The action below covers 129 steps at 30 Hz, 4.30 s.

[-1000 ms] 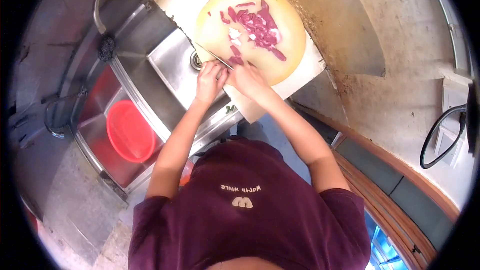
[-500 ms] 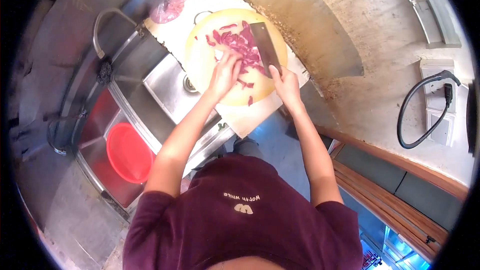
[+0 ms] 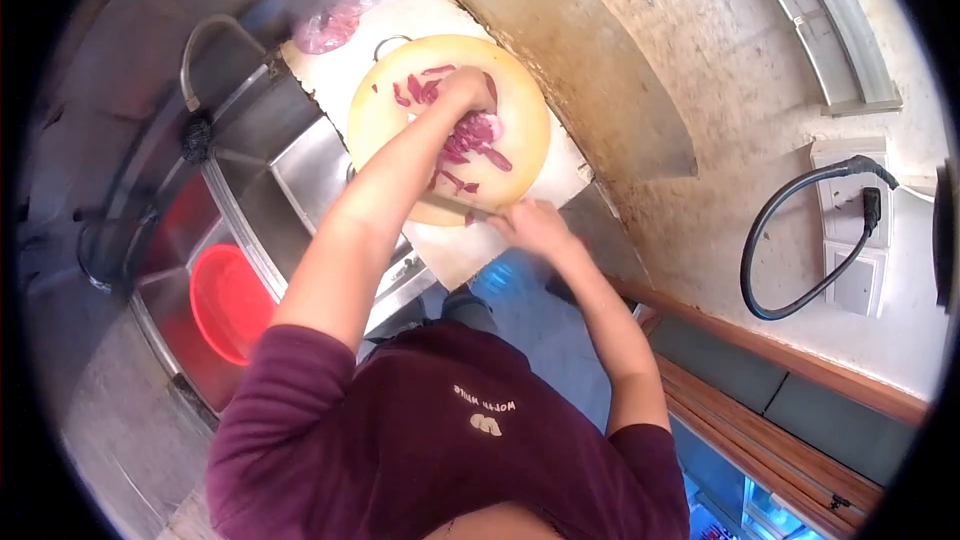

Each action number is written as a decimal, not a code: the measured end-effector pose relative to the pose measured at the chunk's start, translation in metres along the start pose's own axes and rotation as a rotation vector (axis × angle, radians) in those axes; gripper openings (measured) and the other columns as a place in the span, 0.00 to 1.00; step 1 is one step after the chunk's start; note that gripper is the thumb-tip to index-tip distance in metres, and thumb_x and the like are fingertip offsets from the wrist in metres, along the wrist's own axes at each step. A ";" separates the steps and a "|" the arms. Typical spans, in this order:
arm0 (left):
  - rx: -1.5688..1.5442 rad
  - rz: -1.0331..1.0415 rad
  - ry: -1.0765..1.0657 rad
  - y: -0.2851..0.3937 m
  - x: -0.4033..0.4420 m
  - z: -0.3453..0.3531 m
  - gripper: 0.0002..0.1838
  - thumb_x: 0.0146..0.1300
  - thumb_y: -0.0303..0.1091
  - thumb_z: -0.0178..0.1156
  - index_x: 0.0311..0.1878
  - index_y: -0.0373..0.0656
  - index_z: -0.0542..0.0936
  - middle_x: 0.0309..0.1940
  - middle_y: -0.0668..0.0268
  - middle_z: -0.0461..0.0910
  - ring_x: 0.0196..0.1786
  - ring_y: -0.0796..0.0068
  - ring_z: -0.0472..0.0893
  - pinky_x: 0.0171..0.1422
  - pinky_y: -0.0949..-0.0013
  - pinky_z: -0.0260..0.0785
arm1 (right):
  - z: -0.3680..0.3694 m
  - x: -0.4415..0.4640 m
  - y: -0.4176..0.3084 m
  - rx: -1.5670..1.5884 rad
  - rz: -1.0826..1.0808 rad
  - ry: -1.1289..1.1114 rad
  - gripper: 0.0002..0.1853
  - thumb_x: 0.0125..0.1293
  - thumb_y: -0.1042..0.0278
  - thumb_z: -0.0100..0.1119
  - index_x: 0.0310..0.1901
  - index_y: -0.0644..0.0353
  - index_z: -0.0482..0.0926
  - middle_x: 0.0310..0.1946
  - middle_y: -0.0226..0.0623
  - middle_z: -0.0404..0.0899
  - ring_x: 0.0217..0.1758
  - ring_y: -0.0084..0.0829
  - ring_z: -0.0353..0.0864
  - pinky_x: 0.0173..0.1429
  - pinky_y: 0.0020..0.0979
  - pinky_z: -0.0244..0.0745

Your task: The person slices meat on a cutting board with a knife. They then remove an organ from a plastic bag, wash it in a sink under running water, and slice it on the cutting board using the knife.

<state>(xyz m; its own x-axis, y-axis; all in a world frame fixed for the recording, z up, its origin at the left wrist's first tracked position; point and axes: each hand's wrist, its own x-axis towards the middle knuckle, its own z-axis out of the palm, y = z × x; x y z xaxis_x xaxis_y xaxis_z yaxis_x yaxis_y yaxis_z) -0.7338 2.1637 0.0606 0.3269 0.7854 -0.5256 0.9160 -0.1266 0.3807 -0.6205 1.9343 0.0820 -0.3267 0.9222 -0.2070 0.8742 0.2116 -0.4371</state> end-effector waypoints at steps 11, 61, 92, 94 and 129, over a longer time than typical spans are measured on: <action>-1.032 0.264 -0.071 -0.024 -0.017 -0.059 0.11 0.59 0.34 0.53 0.34 0.38 0.82 0.34 0.65 0.83 0.34 0.78 0.80 0.42 0.74 0.71 | -0.011 0.044 -0.016 -0.045 0.023 -0.050 0.15 0.64 0.54 0.54 0.33 0.58 0.81 0.28 0.49 0.80 0.34 0.48 0.81 0.42 0.45 0.75; -0.258 0.526 0.928 -0.133 -0.136 0.097 0.08 0.47 0.26 0.65 0.34 0.42 0.82 0.36 0.65 0.78 0.42 0.61 0.76 0.54 0.60 0.65 | 0.011 0.142 -0.074 -0.071 0.009 0.000 0.10 0.60 0.68 0.50 0.32 0.63 0.80 0.26 0.51 0.80 0.34 0.47 0.83 0.38 0.43 0.77; -0.220 0.414 0.966 -0.138 -0.146 0.097 0.07 0.50 0.29 0.66 0.33 0.44 0.81 0.37 0.66 0.78 0.44 0.63 0.76 0.49 0.65 0.70 | 0.014 0.137 -0.065 0.086 -0.001 -0.010 0.15 0.66 0.60 0.48 0.36 0.64 0.78 0.25 0.56 0.78 0.33 0.54 0.80 0.38 0.49 0.75; -0.206 0.421 0.989 -0.139 -0.144 0.097 0.06 0.50 0.29 0.66 0.33 0.44 0.81 0.37 0.66 0.78 0.45 0.63 0.76 0.49 0.65 0.70 | -0.005 0.119 -0.060 0.037 0.086 -0.066 0.16 0.66 0.58 0.47 0.34 0.60 0.81 0.28 0.54 0.80 0.34 0.50 0.82 0.39 0.48 0.75; -0.331 0.448 0.822 -0.146 -0.147 0.097 0.13 0.50 0.29 0.67 0.41 0.43 0.82 0.41 0.62 0.76 0.47 0.62 0.76 0.50 0.64 0.71 | -0.007 0.085 -0.031 0.015 0.185 0.066 0.19 0.66 0.54 0.49 0.32 0.63 0.79 0.25 0.52 0.79 0.32 0.51 0.81 0.40 0.48 0.75</action>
<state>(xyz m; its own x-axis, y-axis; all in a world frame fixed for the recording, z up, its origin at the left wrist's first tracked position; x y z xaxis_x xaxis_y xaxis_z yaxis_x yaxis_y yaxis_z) -0.8930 2.0080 0.0086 0.2492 0.8980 0.3625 0.5950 -0.4373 0.6744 -0.6728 2.0088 0.0835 -0.1360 0.9643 -0.2272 0.9116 0.0320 -0.4097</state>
